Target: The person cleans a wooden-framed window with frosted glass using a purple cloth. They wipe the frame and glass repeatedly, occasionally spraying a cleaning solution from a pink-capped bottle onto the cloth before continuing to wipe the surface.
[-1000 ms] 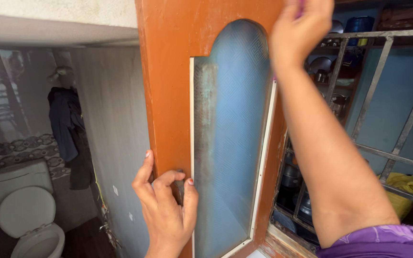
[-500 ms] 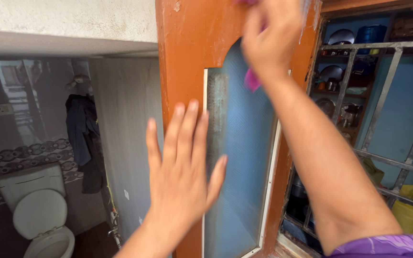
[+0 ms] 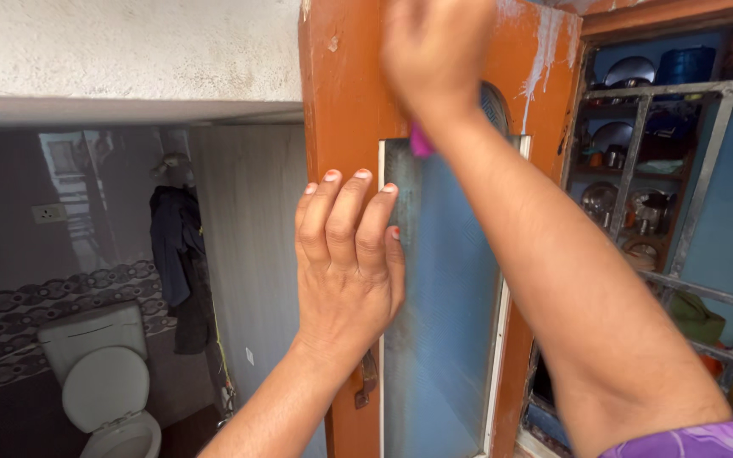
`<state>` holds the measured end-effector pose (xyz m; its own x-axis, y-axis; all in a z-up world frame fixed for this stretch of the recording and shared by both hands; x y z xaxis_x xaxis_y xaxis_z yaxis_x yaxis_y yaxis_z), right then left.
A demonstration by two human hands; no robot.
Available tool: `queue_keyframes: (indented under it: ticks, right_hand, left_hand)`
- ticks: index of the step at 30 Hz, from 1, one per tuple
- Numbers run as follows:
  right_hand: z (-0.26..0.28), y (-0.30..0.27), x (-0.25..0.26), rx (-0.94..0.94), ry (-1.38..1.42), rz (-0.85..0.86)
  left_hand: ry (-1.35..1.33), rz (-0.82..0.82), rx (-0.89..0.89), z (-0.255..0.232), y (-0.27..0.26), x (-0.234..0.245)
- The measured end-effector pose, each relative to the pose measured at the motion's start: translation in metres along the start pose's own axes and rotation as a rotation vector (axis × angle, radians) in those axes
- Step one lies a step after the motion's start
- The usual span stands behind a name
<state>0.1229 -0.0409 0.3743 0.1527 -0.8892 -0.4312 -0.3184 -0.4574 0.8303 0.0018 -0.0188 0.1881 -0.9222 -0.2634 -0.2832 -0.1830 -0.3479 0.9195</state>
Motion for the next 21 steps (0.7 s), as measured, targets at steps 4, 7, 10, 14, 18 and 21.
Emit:
queue_keyframes:
  ticks: [4, 7, 10, 14, 18, 21]
  right_hand:
    - [-0.019, -0.010, -0.021, 0.056, -0.026, 0.071]
    - [-0.036, -0.009, -0.025, -0.163, -0.125, 0.175]
    - [0.015, -0.012, 0.000, 0.030, -0.039, 0.016]
    - [0.082, -0.072, 0.034, 0.358, 0.257, 0.190]
    - [-0.002, -0.053, 0.051, 0.306, 0.062, 0.061]
    - [-0.084, -0.025, 0.078, -0.096, -0.170, -0.141]
  left_hand:
    - [0.001, -0.008, -0.018, -0.002, -0.001, 0.003]
    - [0.014, -0.017, -0.043, -0.004, -0.002, 0.003]
    - [-0.009, -0.032, -0.039, -0.003, -0.003, 0.004]
    - [-0.064, -0.094, -0.059, -0.003, -0.004, 0.010]
    - [-0.039, -0.097, -0.128, -0.008, -0.007, 0.009]
    - [-0.038, -0.089, -0.126, -0.008, -0.010, 0.008]
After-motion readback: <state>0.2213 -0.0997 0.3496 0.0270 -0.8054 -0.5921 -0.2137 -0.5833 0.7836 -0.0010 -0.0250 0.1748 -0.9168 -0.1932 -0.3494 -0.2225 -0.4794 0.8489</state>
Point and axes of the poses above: each hand's wrist, its own y-axis towards the middle knuckle, its own x-axis out of the back of the hand, z = x × y, the point moved 8 cm from there along y, towards the middle knuckle, and after that the axes turned 10 degrees about -z, right-handed, at the moved point
